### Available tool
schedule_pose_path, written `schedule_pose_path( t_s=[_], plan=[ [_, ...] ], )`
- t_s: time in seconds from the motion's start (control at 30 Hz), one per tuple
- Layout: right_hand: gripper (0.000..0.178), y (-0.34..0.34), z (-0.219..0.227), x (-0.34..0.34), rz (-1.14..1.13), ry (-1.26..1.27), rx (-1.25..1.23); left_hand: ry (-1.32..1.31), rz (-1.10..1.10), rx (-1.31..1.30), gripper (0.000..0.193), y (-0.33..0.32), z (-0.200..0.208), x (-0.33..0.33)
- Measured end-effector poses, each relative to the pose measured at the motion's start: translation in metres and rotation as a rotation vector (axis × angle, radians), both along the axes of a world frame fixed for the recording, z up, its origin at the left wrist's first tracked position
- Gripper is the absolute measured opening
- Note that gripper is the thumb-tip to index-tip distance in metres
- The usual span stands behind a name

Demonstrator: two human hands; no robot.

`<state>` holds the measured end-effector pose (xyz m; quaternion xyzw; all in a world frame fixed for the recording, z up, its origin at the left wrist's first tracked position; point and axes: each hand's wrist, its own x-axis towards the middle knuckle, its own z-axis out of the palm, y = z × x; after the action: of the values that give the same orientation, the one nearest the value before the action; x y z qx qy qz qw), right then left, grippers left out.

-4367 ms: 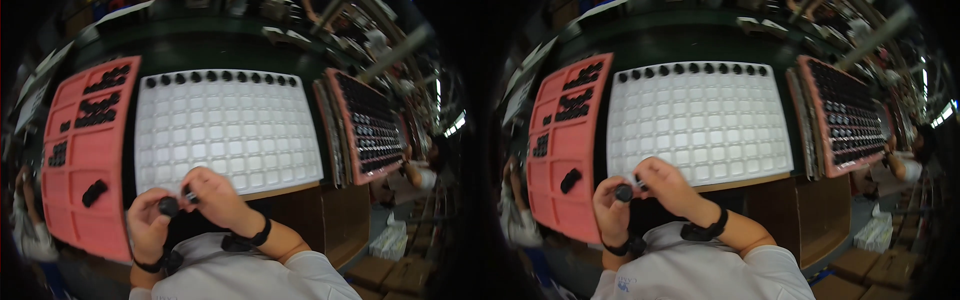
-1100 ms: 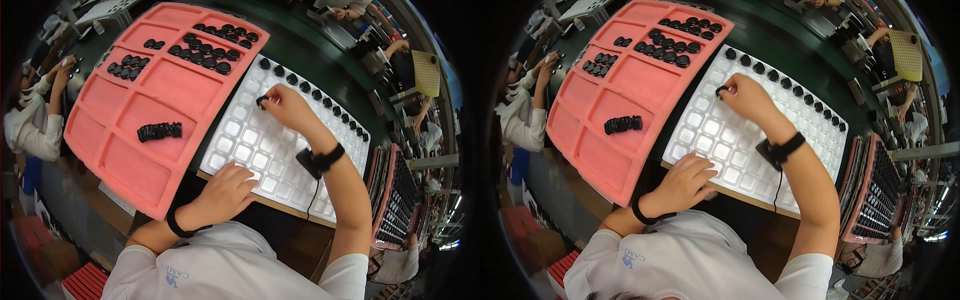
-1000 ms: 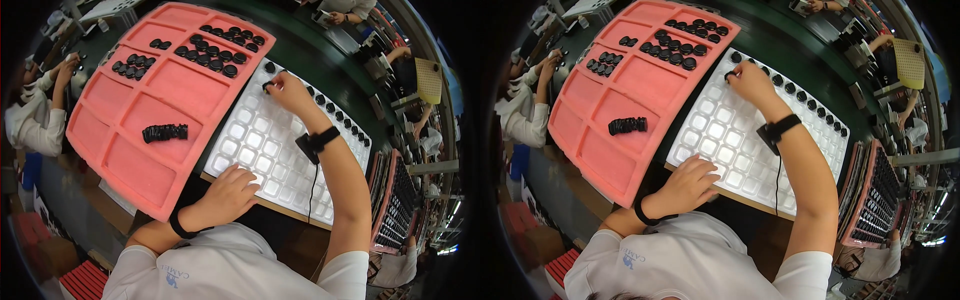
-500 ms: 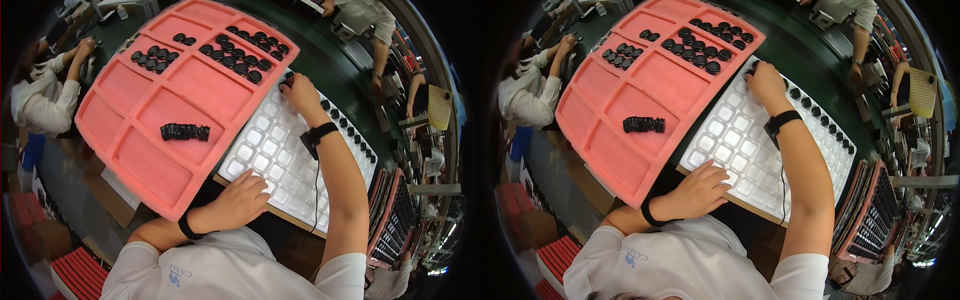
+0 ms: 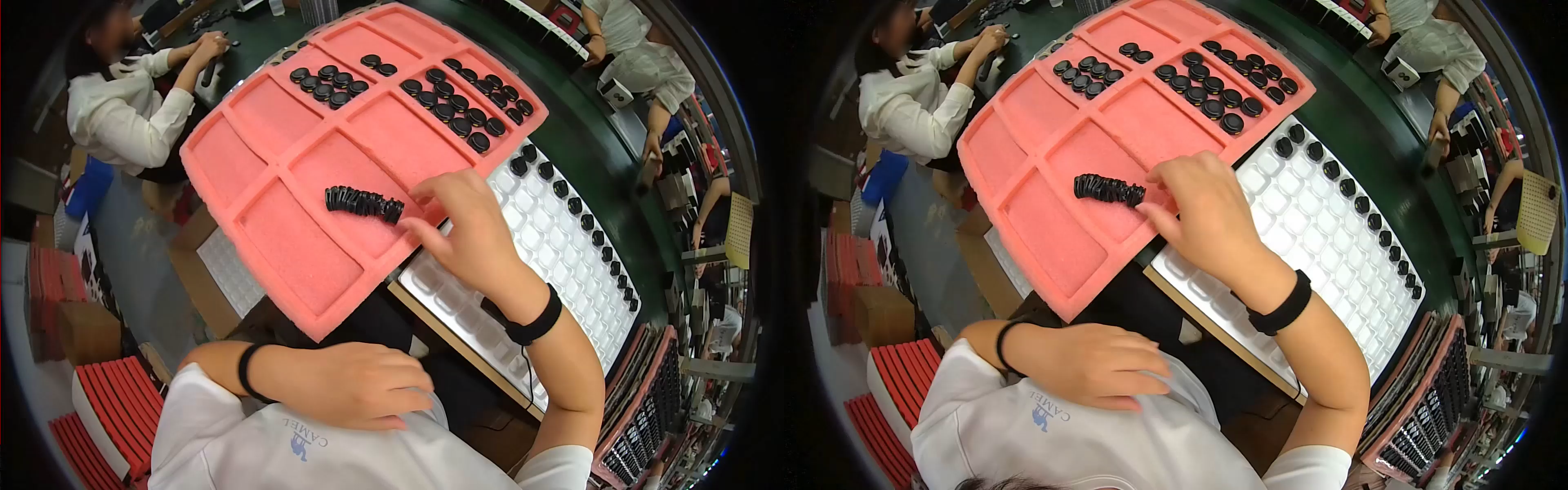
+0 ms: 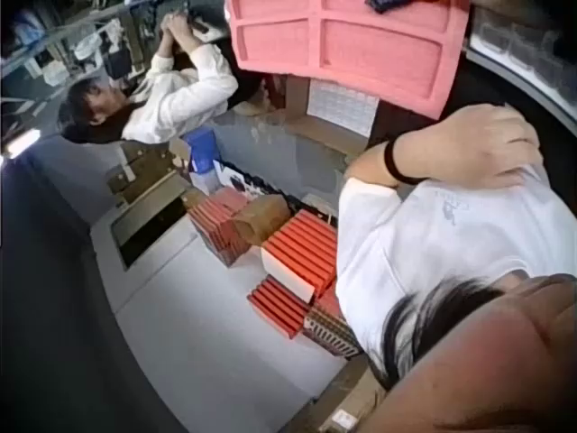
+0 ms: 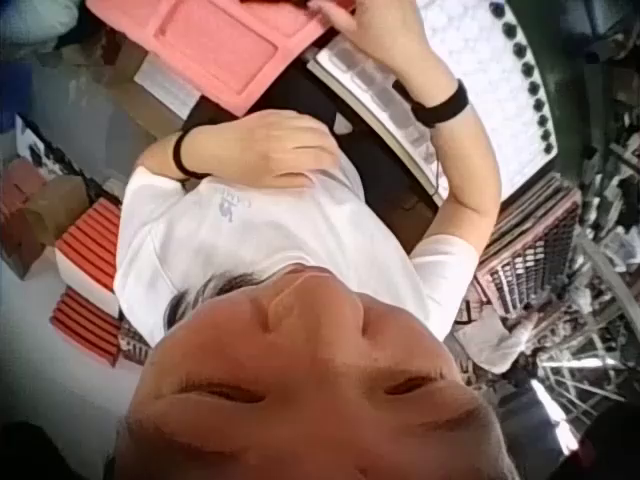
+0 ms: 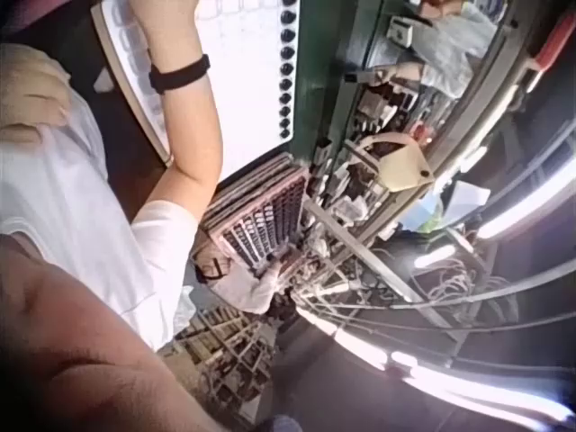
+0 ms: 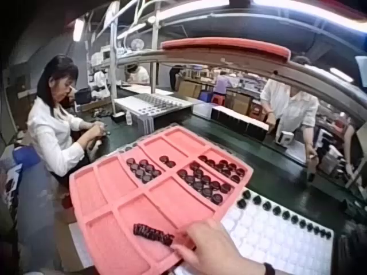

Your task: The person picks up two black components from a pink tray, presses them together to assemble a unit, and places the finished unit into a white grid tray.

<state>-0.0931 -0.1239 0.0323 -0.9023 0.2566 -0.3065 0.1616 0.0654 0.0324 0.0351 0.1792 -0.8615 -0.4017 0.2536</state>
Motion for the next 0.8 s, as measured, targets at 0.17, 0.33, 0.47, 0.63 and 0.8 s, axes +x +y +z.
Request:
schedule_pose_path(
  t_s=[0.17,0.33,0.47,0.63,0.8],
  plan=[
    [0.034,0.006,-0.009,0.011,-0.057,0.037,0.071,-0.166,0.201,-0.125,0.029,-0.034,0.041,0.061],
    [0.032,0.009,-0.006,0.017,-0.118,0.106,0.068,-0.363,0.691,-0.269,0.022,-0.116,0.043,0.139],
    [0.029,0.009,-0.01,0.02,-0.123,0.079,0.062,-0.499,0.94,-0.304,0.018,-0.188,0.039,0.19],
    [0.024,0.007,-0.011,0.015,-0.085,0.064,0.042,-0.551,0.979,-0.339,0.018,-0.255,0.006,0.227],
    [0.023,0.011,-0.005,0.011,-0.129,0.036,0.168,-0.562,1.023,-0.144,0.018,-0.282,-0.013,0.228]
  ],
)
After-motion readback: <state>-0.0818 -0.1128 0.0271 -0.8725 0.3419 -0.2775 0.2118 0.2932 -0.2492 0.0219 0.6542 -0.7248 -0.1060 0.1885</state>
